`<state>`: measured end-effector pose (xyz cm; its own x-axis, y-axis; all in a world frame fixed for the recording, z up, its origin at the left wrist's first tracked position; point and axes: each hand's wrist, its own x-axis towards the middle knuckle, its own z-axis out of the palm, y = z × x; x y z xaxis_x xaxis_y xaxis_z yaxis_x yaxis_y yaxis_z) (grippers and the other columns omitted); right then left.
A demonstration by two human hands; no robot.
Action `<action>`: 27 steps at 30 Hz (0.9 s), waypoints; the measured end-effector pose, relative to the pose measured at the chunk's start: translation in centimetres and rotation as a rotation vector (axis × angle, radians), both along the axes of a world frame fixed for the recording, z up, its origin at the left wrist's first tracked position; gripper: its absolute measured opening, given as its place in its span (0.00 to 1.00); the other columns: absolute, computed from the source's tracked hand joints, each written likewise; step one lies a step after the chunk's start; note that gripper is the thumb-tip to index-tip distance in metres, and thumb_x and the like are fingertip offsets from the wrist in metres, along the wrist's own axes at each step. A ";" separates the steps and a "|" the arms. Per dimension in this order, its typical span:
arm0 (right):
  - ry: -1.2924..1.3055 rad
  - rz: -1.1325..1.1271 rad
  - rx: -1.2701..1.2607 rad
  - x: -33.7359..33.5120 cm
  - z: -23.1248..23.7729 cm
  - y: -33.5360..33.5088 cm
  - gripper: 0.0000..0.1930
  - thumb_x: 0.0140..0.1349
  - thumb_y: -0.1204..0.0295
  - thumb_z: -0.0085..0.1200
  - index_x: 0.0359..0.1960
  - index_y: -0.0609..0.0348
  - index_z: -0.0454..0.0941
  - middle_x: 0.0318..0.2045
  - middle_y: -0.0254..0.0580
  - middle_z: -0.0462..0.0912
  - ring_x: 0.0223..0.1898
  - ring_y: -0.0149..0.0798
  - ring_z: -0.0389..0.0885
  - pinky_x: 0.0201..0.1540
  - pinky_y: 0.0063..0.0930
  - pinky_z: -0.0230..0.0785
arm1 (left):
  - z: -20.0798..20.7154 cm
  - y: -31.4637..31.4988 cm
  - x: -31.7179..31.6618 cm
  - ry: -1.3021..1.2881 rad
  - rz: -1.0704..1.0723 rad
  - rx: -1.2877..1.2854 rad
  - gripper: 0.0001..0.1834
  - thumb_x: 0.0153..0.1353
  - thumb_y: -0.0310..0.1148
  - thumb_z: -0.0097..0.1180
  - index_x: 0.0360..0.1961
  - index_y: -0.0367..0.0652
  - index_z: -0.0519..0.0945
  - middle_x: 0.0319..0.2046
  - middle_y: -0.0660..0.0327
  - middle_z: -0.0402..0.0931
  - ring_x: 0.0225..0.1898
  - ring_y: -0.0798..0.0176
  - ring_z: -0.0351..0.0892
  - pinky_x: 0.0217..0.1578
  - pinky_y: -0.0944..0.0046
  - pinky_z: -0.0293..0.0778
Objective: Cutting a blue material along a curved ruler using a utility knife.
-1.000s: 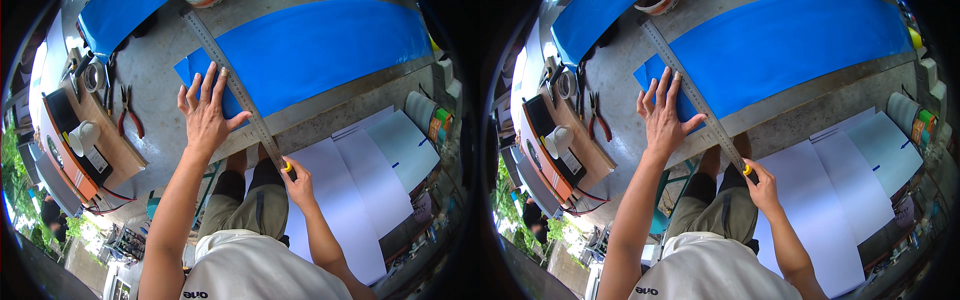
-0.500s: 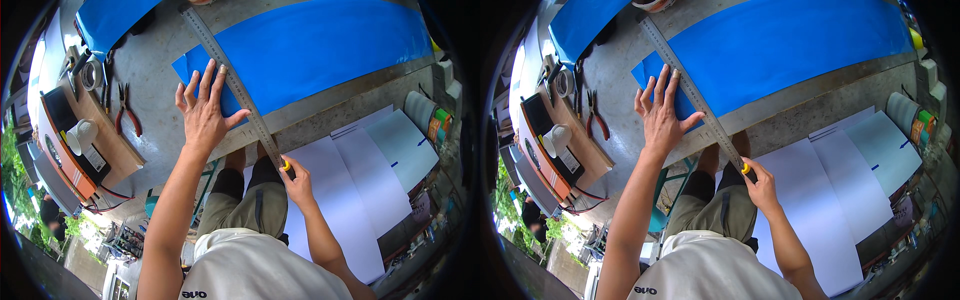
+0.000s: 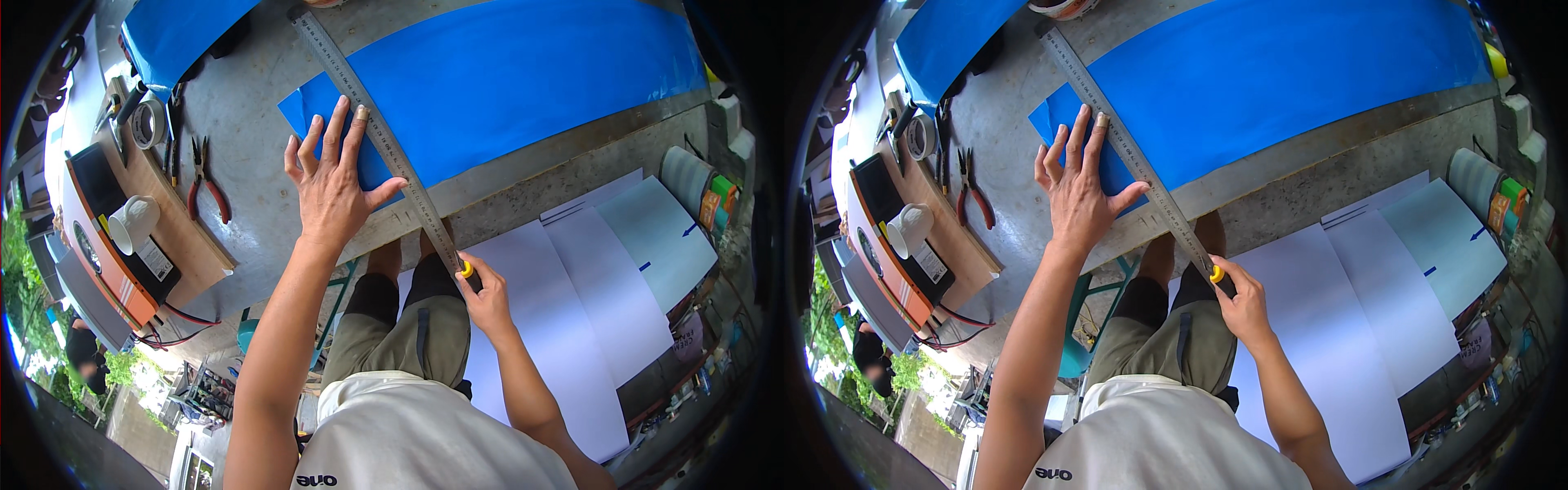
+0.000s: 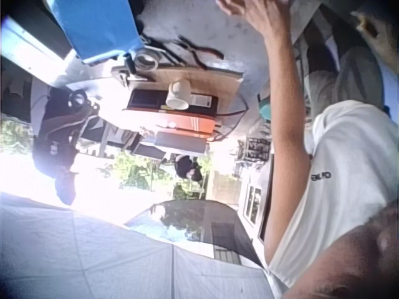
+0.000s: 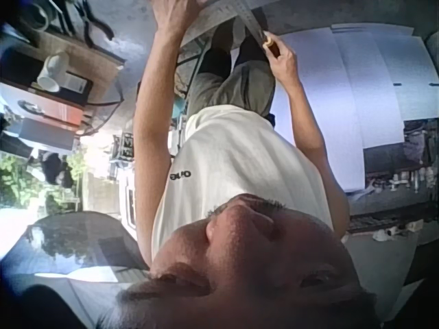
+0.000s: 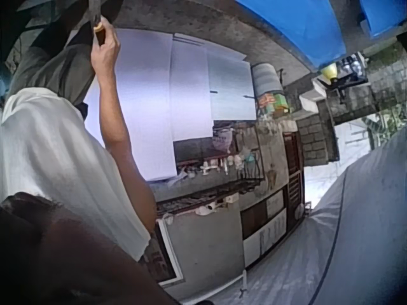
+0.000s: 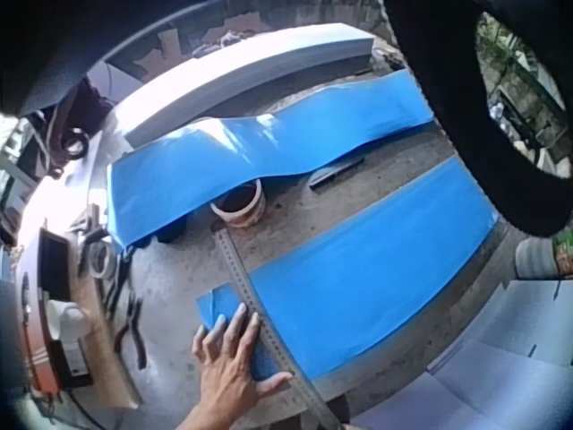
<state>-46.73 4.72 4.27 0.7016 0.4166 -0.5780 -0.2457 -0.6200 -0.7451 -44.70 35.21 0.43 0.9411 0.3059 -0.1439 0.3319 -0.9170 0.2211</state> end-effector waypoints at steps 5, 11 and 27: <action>-0.031 -0.003 -0.003 0.0 -0.1 0.2 0.17 0.67 0.78 0.62 0.58 0.62 0.81 0.50 0.53 0.89 0.53 0.49 0.89 0.59 0.36 0.76 | -0.1 0.1 0.1 0.007 -0.003 0.019 0.64 0.46 0.87 0.53 0.79 0.61 0.63 0.81 0.68 0.53 0.80 0.53 0.48 0.79 0.41 0.31; -0.041 -0.004 0.020 -0.1 -0.2 0.1 0.18 0.68 0.78 0.62 0.58 0.62 0.81 0.51 0.52 0.89 0.53 0.49 0.89 0.59 0.36 0.76 | 0.2 0.1 0.0 0.012 -0.023 0.014 0.63 0.49 0.85 0.53 0.80 0.58 0.61 0.81 0.63 0.52 0.80 0.49 0.46 0.79 0.39 0.34; -0.017 0.023 -0.019 0.4 0.6 0.4 0.23 0.62 0.86 0.61 0.60 0.60 0.80 0.54 0.50 0.87 0.57 0.56 0.85 0.61 0.38 0.76 | 0.3 0.1 0.1 0.007 -0.017 0.005 0.63 0.49 0.85 0.52 0.80 0.57 0.61 0.81 0.63 0.52 0.80 0.48 0.47 0.79 0.39 0.33</action>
